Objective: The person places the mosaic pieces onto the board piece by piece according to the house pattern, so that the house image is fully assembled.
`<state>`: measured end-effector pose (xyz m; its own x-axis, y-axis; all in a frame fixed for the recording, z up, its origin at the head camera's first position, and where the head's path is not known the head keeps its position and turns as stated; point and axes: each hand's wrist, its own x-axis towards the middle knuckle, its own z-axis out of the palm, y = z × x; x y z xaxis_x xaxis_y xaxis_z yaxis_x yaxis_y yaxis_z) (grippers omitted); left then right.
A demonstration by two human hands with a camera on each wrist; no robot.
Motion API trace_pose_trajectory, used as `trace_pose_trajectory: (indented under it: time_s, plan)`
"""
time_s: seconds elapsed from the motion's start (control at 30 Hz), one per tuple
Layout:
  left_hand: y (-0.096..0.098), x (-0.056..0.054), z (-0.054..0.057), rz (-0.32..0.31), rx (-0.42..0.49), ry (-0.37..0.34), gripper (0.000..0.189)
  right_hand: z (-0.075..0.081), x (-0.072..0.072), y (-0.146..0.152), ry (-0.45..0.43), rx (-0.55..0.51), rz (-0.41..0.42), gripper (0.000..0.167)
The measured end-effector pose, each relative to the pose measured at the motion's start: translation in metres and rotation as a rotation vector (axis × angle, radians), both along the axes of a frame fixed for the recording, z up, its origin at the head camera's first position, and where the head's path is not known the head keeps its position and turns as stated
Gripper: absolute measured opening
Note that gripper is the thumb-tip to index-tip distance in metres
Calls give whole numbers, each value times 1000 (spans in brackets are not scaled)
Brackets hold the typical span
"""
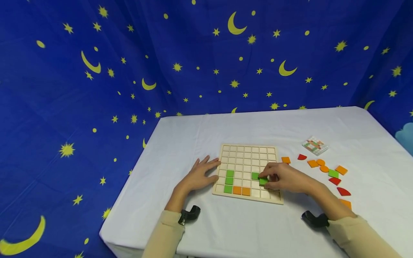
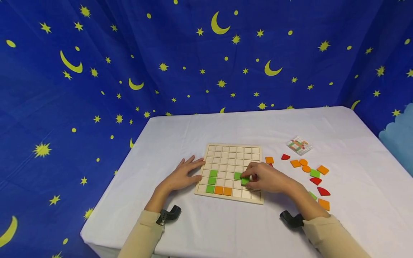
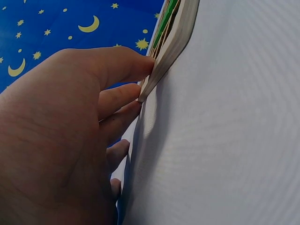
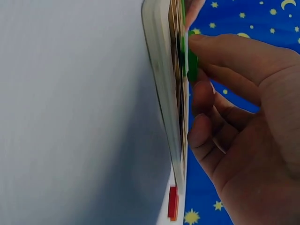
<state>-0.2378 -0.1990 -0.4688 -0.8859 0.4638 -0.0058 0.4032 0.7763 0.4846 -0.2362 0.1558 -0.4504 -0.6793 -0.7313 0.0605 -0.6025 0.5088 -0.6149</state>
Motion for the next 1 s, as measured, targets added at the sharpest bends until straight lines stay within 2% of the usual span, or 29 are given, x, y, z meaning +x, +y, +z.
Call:
trace_pose_trajectory:
  time_s: [0.53,0.8,1.0]
  plan:
    - [-2,0,0,10,-11,-9,58,0,3,-25,60,17,59,27]
    - [0,2,0,-3,-6,-5,57,-3,4,-25,71,32,51,28]
    - [2,2,3,-1,-2,-3,57,0,4,-14,90,10,28,29]
